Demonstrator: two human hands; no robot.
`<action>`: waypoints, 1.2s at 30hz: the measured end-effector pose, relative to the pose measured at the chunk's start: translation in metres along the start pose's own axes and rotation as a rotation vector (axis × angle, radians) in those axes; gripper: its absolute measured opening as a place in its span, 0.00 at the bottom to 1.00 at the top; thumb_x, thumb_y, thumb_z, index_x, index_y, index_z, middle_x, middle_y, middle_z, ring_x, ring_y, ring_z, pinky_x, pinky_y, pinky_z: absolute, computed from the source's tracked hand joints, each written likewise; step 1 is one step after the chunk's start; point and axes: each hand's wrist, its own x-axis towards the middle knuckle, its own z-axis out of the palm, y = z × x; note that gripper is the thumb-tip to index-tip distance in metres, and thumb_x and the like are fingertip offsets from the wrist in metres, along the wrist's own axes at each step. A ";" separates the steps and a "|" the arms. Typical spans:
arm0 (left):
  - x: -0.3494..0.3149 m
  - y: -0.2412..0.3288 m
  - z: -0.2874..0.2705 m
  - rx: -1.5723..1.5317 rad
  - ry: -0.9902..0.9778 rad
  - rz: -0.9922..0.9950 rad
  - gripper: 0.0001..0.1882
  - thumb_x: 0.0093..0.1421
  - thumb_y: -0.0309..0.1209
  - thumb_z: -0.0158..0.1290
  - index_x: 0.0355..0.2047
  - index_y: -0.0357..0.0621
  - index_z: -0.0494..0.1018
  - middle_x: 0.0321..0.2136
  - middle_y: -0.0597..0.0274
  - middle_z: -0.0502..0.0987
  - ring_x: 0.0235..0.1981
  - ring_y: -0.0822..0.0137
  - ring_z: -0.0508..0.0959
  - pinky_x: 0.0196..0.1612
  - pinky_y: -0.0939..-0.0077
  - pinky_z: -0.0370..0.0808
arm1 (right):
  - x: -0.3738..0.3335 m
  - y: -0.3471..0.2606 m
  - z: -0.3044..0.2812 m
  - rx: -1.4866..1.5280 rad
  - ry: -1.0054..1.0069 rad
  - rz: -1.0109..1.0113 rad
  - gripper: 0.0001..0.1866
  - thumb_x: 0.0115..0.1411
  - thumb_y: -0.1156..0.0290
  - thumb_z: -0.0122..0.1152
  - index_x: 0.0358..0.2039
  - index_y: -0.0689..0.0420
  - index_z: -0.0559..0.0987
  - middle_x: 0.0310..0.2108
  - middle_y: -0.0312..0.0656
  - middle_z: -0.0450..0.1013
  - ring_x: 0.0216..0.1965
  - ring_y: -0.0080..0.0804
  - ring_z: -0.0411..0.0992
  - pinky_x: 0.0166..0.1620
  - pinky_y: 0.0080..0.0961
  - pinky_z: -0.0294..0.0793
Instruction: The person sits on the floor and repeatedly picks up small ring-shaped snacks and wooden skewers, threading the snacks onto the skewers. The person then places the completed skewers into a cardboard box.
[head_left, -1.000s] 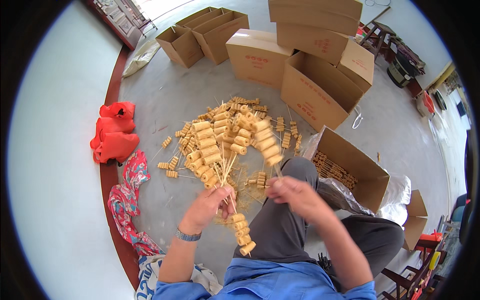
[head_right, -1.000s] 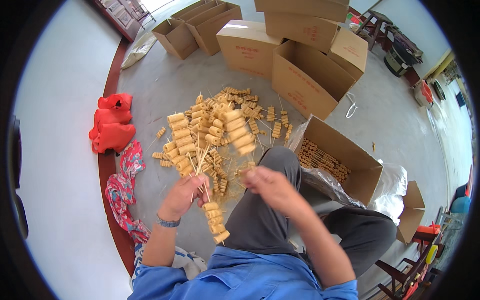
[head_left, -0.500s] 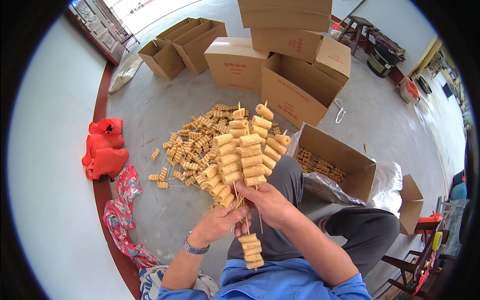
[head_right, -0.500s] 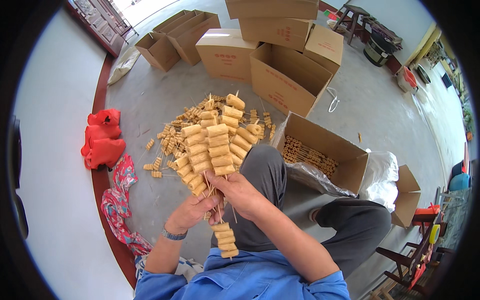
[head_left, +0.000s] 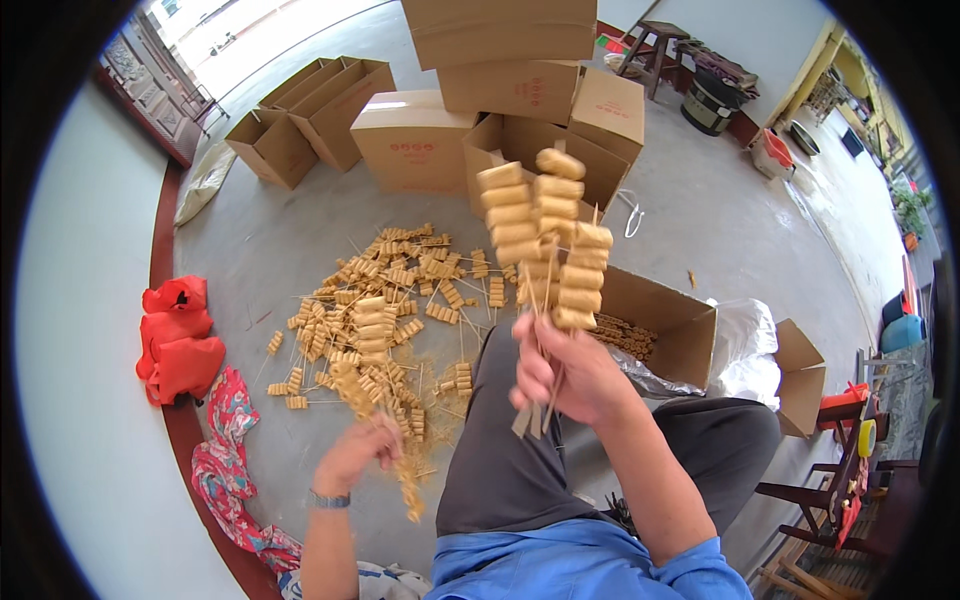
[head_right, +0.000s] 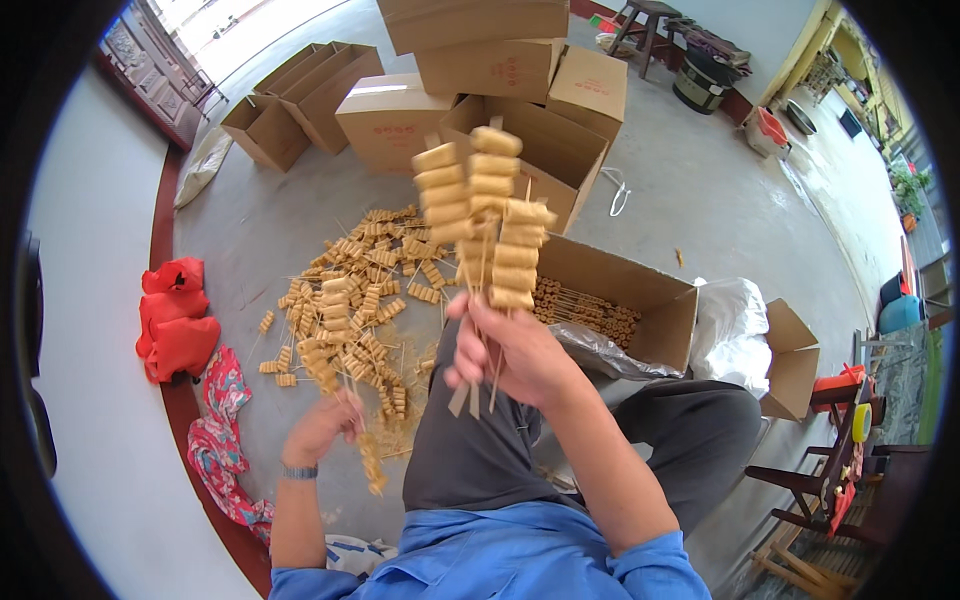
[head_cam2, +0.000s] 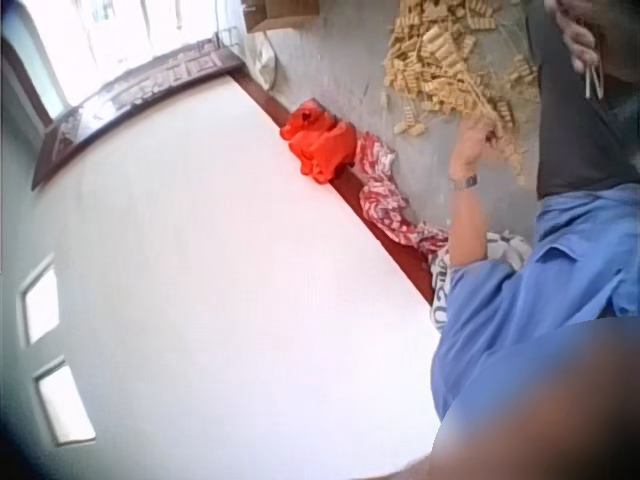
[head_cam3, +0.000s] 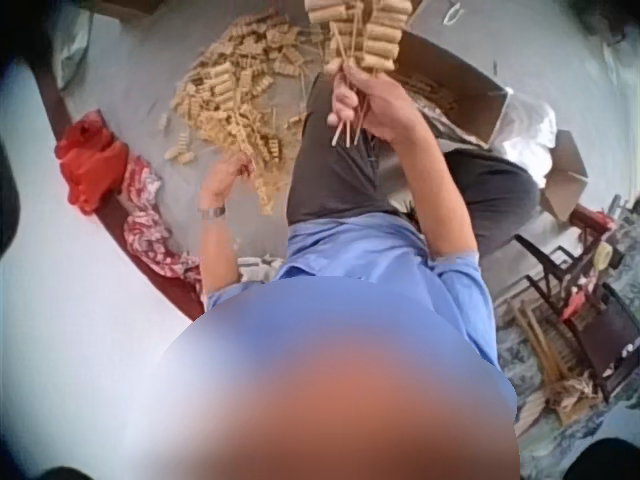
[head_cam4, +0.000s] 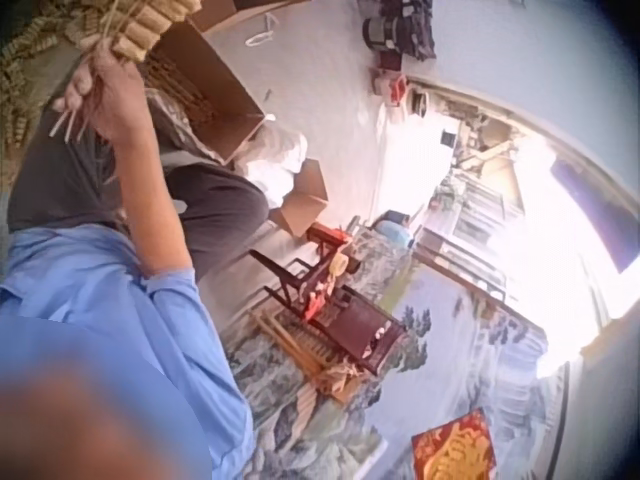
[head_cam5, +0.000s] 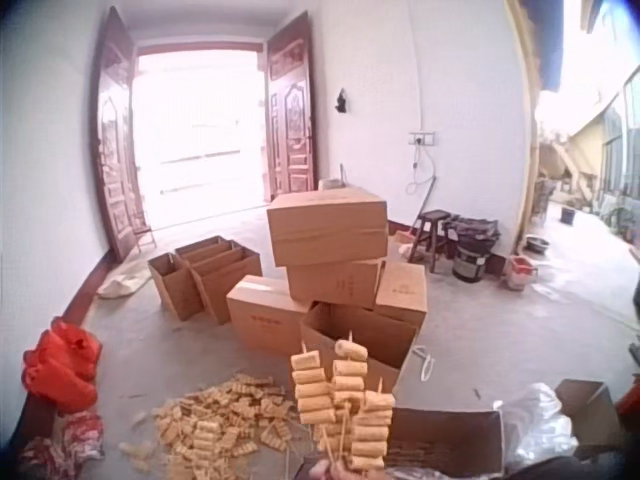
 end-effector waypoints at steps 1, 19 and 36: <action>0.011 -0.007 -0.010 0.036 0.061 -0.058 0.08 0.64 0.31 0.50 0.30 0.41 0.71 0.24 0.62 0.77 0.20 0.73 0.73 0.25 0.79 0.70 | -0.012 -0.003 -0.011 0.053 -0.110 0.070 0.18 0.75 0.57 0.37 0.45 0.58 0.70 0.17 0.32 0.61 0.18 0.25 0.64 0.31 0.32 0.77; 0.101 -0.068 -0.034 0.276 0.235 -0.309 0.10 0.62 0.32 0.49 0.35 0.38 0.74 0.27 0.58 0.79 0.21 0.68 0.76 0.26 0.73 0.74 | -0.077 0.028 -0.024 -0.222 0.161 0.062 0.24 0.71 0.57 0.48 0.53 0.68 0.70 0.17 0.30 0.60 0.18 0.19 0.64 0.32 0.26 0.78; 0.034 0.089 0.165 -0.764 -0.134 0.437 0.26 0.70 0.45 0.47 0.60 0.41 0.61 0.54 0.55 0.71 0.55 0.63 0.72 0.58 0.65 0.70 | -0.107 0.055 -0.020 -0.585 0.269 0.144 0.21 0.71 0.62 0.50 0.54 0.67 0.72 0.17 0.31 0.64 0.18 0.16 0.64 0.30 0.22 0.77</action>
